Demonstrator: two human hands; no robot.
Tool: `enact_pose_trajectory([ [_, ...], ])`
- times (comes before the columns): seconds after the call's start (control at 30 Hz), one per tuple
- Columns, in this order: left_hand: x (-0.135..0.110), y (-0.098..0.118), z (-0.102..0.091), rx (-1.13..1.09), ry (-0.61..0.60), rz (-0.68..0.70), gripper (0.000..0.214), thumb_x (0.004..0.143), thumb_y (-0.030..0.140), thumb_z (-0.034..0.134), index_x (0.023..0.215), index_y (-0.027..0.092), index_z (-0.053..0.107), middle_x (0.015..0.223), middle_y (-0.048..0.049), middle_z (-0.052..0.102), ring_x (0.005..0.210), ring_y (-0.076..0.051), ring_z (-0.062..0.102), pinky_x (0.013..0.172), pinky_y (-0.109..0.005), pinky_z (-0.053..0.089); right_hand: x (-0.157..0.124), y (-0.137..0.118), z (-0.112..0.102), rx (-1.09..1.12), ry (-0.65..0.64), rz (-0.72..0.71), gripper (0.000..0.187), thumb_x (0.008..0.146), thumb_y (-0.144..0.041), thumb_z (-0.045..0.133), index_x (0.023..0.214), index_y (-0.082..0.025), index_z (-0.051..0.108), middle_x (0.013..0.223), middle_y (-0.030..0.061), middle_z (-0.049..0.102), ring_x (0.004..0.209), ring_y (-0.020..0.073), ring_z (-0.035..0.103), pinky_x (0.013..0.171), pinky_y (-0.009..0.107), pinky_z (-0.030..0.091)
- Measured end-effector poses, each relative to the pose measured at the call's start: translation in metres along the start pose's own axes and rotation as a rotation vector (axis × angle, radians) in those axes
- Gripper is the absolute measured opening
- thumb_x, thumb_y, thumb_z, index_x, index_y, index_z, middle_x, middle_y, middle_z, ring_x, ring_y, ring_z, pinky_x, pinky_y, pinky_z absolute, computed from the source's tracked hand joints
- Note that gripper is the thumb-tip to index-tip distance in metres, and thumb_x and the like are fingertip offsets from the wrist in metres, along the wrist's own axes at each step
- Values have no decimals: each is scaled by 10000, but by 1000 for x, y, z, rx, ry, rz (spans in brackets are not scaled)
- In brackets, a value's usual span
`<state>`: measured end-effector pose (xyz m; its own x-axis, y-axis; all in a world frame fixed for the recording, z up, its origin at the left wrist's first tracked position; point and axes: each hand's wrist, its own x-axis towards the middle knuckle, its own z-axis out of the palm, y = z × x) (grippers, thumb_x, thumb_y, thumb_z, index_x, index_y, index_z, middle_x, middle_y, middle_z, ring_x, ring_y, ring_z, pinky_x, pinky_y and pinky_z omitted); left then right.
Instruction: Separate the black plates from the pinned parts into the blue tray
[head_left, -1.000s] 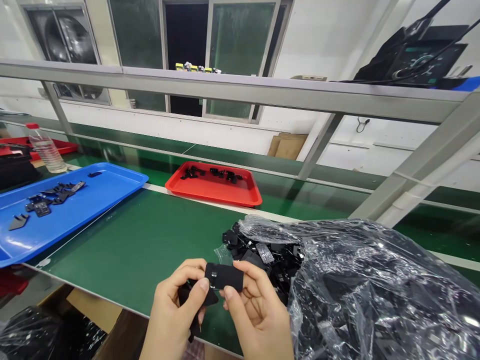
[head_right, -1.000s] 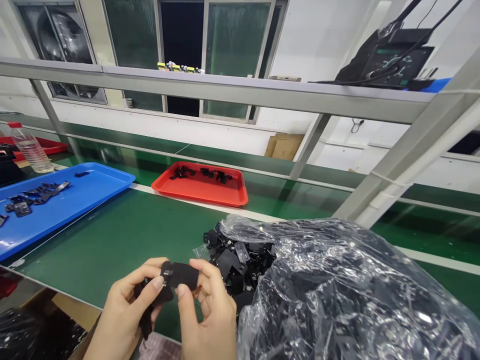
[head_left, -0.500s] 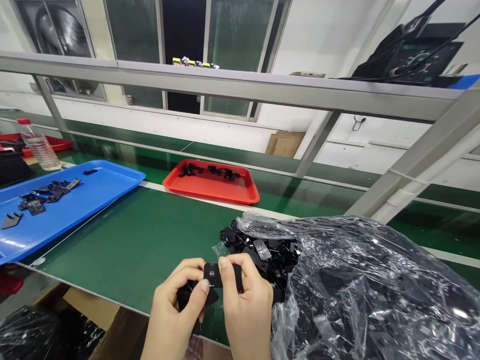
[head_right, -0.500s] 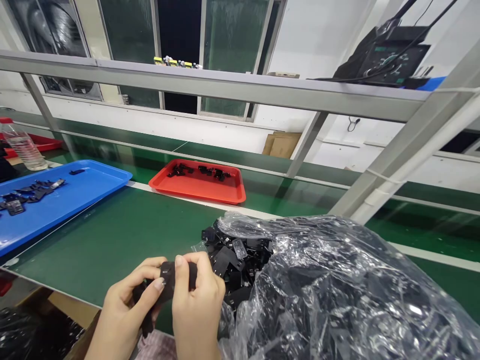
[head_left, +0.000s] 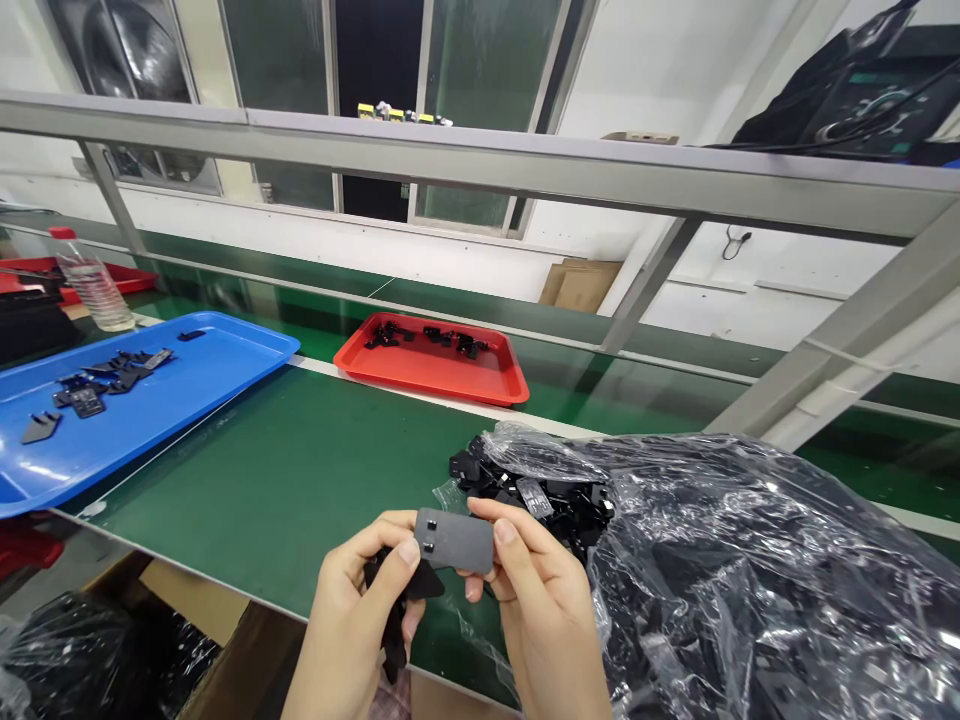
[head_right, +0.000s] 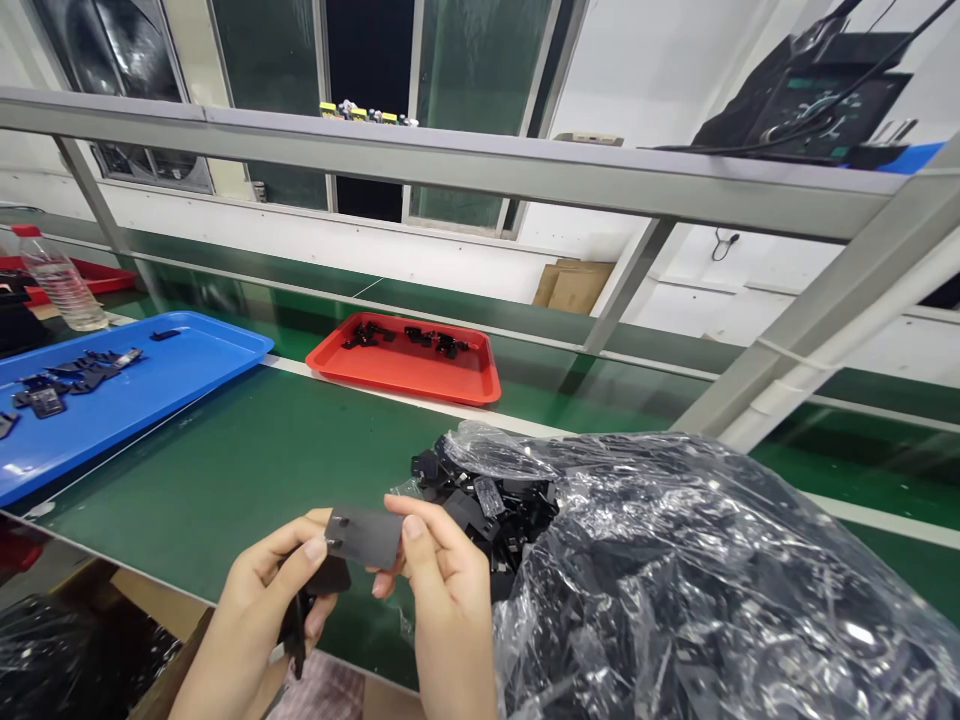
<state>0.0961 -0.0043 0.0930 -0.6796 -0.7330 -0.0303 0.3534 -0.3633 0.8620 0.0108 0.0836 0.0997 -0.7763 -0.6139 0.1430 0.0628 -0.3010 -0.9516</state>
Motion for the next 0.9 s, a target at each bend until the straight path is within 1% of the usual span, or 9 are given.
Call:
enact_pose_trajectory([
  [0.2, -2, 1, 4, 20, 29, 26, 326, 714, 389, 696, 579, 114, 585, 1013, -48, 654, 355, 8, 420, 352, -152, 250, -3, 4, -2, 10, 33, -21, 361, 828, -533, 690, 926, -187, 725, 660, 0, 641, 548, 102, 533, 562, 189, 440],
  [0.4, -3, 1, 5, -13, 19, 32, 357, 699, 407, 724, 564, 108, 584, 889, -38, 650, 358, 1, 419, 367, -152, 266, -5, -1, 3, -31, 117, 23, 382, 782, -537, 727, 873, -166, 718, 602, -7, 598, 551, 107, 499, 568, 192, 424],
  [0.47, -4, 1, 4, -35, 10, -4, 376, 685, 433, 746, 566, 107, 601, 735, -22, 629, 359, -11, 416, 353, -138, 262, -6, -1, 4, -26, 124, 17, 381, 776, -534, 733, 873, -166, 715, 595, -10, 594, 540, 104, 491, 560, 188, 420],
  [0.53, -3, 0, 2, -79, -14, -49, 379, 687, 458, 754, 602, 111, 630, 524, 14, 531, 358, -28, 405, 340, -116, 263, -6, -1, 5, -34, 114, 6, 378, 788, -533, 723, 878, -167, 711, 582, -17, 580, 534, 101, 494, 554, 182, 420],
  [0.63, 8, -3, -8, -291, 4, -173, 296, 755, 391, 727, 674, 119, 644, 388, 45, 430, 329, -42, 370, 309, -106, 273, -2, 2, 11, -91, 47, -14, 373, 816, -523, 693, 898, -159, 700, 581, -17, 577, 530, 108, 515, 540, 191, 427],
  [0.7, 23, -4, -21, -495, 109, -267, 259, 857, 303, 622, 671, 123, 620, 384, 43, 436, 298, -37, 341, 282, -105, 260, 8, 7, 23, -160, -18, -21, 381, 840, -517, 652, 908, -143, 684, 594, -4, 590, 519, 119, 527, 512, 208, 424],
  [0.77, 41, -3, -39, -645, 228, -307, 315, 938, 219, 466, 663, 125, 587, 420, 33, 467, 304, -31, 374, 289, -89, 281, 27, 15, 45, -226, -77, -27, 366, 874, -484, 595, 904, -125, 662, 563, -3, 582, 502, 126, 532, 489, 217, 412],
  [0.83, 57, 0, -59, -712, 328, -285, 316, 960, 160, 379, 715, 134, 576, 501, 20, 541, 359, -29, 472, 341, -79, 369, 54, 26, 79, -276, -152, -21, 306, 912, -402, 547, 884, -112, 643, 509, -18, 555, 466, 123, 525, 462, 214, 396],
  [0.9, 66, 3, -75, -757, 408, -238, 271, 948, 111, 383, 767, 143, 580, 592, 10, 621, 449, -42, 578, 455, -112, 496, 85, 38, 127, -329, -248, 7, 236, 950, -300, 525, 854, -110, 627, 494, -39, 543, 421, 107, 511, 431, 205, 394],
])
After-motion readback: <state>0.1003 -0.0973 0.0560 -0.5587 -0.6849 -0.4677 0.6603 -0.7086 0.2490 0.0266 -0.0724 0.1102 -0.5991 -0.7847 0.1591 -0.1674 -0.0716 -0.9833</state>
